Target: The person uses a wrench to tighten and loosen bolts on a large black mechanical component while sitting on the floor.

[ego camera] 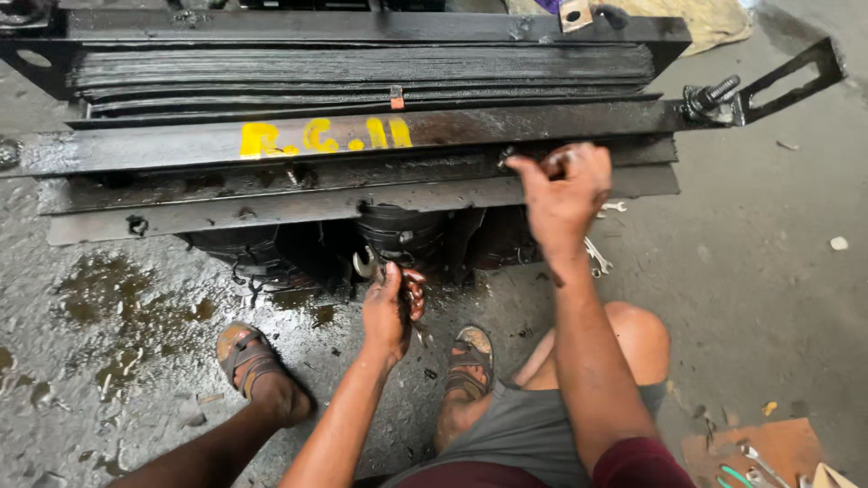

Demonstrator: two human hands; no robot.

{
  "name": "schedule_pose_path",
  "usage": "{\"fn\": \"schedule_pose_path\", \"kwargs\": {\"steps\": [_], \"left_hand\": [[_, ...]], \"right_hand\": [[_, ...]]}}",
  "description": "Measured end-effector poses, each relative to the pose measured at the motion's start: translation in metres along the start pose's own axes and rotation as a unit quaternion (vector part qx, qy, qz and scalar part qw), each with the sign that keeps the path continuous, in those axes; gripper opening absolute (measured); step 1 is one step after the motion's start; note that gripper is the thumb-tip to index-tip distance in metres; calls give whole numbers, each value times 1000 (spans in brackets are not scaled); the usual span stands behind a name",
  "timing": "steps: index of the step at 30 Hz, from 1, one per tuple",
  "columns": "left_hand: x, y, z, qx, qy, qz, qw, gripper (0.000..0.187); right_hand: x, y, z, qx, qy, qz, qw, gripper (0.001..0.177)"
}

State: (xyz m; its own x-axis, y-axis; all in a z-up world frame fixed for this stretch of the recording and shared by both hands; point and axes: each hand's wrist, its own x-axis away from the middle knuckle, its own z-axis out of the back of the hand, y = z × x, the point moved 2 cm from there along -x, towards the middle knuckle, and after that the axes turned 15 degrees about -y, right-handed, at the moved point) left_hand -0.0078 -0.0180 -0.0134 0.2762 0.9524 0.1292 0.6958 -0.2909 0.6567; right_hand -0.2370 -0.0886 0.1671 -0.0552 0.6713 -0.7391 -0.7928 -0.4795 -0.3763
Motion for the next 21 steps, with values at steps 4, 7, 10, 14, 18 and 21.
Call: {"fn": "schedule_pose_path", "kwargs": {"steps": [4, 7, 10, 14, 18, 21], "left_hand": [[2, 4, 2, -7, 1, 11, 1000, 50], [2, 0, -5, 0, 0, 3, 1000, 49], [6, 2, -2, -3, 5, 24, 1000, 50], [3, -5, -4, -17, -16, 30, 999, 51], [6, -8, -2, -19, -2, 36, 999, 52], [4, -2, 3, -38, -6, 13, 999, 52]], "right_hand": [[-6, -7, -5, 22, 10, -55, 998, 42], [-4, -3, 2, 6, -11, 25, 1000, 39], [-3, 1, -3, -9, 36, -55, 998, 40], [1, 11, -3, -5, -14, -25, 1000, 41], [3, 16, -6, -115, 35, -88, 989, 41], [-4, 9, -17, -140, -5, -96, 986, 36]]}}
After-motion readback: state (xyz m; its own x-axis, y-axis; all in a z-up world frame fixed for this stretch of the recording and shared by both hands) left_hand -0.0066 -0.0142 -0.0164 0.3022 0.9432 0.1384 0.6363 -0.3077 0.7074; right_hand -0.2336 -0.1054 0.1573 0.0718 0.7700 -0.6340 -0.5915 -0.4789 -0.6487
